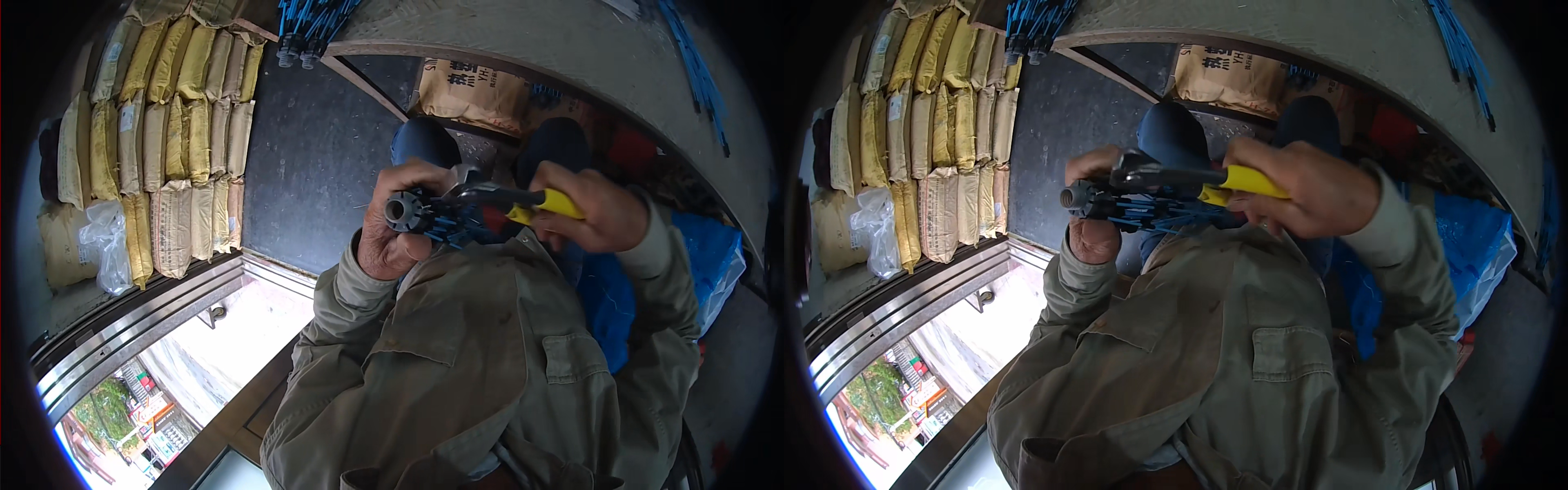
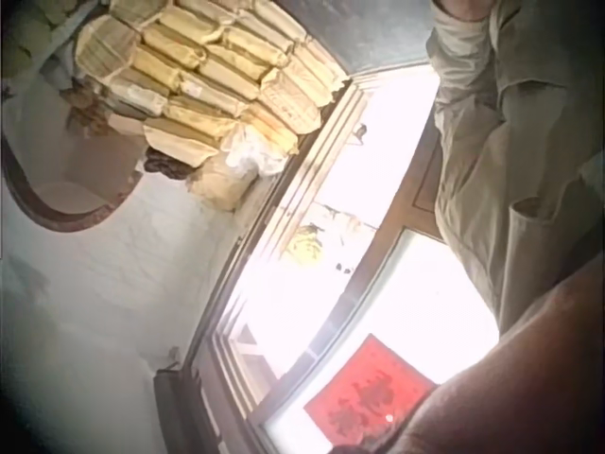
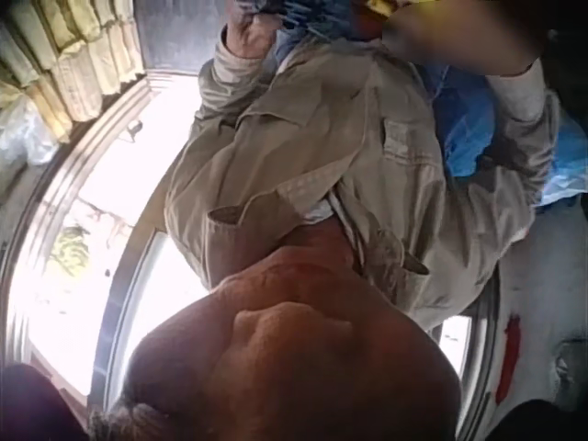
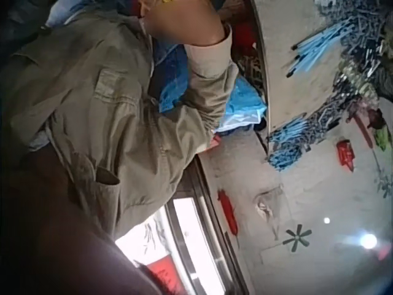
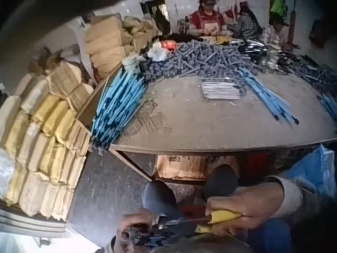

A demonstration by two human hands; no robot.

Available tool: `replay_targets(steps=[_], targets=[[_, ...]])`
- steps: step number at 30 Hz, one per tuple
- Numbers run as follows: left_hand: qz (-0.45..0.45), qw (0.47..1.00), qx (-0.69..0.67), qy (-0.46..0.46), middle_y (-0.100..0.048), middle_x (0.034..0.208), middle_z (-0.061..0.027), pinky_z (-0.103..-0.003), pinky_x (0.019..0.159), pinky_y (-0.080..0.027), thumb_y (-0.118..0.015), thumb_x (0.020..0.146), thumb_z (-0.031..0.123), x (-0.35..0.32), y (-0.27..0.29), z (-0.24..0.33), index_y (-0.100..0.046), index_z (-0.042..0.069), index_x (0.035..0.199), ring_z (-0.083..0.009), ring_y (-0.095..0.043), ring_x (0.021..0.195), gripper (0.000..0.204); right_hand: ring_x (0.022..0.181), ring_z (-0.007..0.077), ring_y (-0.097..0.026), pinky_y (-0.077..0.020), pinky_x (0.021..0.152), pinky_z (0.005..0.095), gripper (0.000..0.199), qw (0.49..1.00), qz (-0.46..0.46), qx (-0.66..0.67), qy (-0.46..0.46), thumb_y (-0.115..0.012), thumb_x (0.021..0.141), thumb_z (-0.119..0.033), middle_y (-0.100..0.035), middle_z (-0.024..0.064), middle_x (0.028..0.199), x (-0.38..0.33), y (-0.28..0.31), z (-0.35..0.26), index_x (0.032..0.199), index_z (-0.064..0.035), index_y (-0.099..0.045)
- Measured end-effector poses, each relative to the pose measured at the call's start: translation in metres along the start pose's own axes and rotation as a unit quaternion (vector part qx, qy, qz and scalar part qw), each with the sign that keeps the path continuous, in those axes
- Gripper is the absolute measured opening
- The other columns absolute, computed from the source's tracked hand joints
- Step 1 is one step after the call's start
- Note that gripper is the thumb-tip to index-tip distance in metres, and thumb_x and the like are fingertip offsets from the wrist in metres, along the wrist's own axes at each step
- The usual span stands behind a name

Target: The person assembles blue wires into a circular connector hub using a hand tool for crimping or cutting.

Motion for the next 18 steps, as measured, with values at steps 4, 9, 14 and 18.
replay_targets(steps=[4, 9, 14, 18], targets=[[-0.067, 0.996, 0.016, -0.054, -0.054, 0.094, -0.0095, -0.03, 0.075, -0.041, -0.064, 0.077, 0.044, 0.004, -0.011, 0.007, -0.046, 0.0, 0.112, -0.0174, -0.051, 0.084, 0.059, 0.055, 0.0152, -0.061, -0.046, 0.046, 0.0256, 0.016, 0.987, -0.076, -0.133, -0.043, -0.055, 0.087, -0.013, -0.06, 0.0053, 0.07, -0.016, 0.029, -0.05, 0.096, -0.0041, -0.045], [-0.157, 0.98, 0.075, -0.094, -0.052, 0.094, -0.009, -0.031, 0.073, -0.039, -0.064, 0.076, 0.042, 0.004, -0.016, 0.009, -0.047, 0.001, 0.113, -0.0179, -0.048, 0.081, 0.058, 0.052, 0.0179, -0.06, -0.044, 0.044, 0.0289, 0.014, 0.94, -0.114, -0.323, 0.007, -0.053, 0.086, -0.01, -0.06, 0.0067, 0.07, -0.022, 0.03, -0.069, 0.097, -0.005, -0.046], [-0.203, 0.97, 0.074, -0.108, -0.051, 0.094, -0.0089, -0.031, 0.072, -0.038, -0.066, 0.075, 0.04, 0.006, -0.02, 0.007, -0.046, 0.001, 0.114, -0.0186, -0.046, 0.079, 0.058, 0.052, 0.0232, -0.059, -0.0427, 0.045, 0.0321, 0.015, 0.923, -0.125, -0.363, -0.021, -0.054, 0.086, -0.01, -0.06, 0.0091, 0.07, -0.025, 0.028, -0.08, 0.098, -0.0055, -0.046], [-0.214, 0.969, 0.073, -0.098, -0.05, 0.095, -0.0091, -0.031, 0.072, -0.037, -0.067, 0.075, 0.039, 0.006, -0.023, 0.005, -0.046, 0.001, 0.115, -0.0184, -0.046, 0.08, 0.058, 0.052, 0.0271, -0.058, -0.042, 0.046, 0.034, 0.015, 0.924, -0.116, -0.363, -0.009, -0.055, 0.085, -0.011, -0.059, 0.0101, 0.069, -0.026, 0.028, -0.075, 0.097, -0.0053, -0.047]])
Point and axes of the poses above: each hand's wrist, its own x-axis towards the middle knuckle, its own y-axis out of the back of the hand, z = x × y, the point moved 5 cm from there along x, towards the middle knuckle
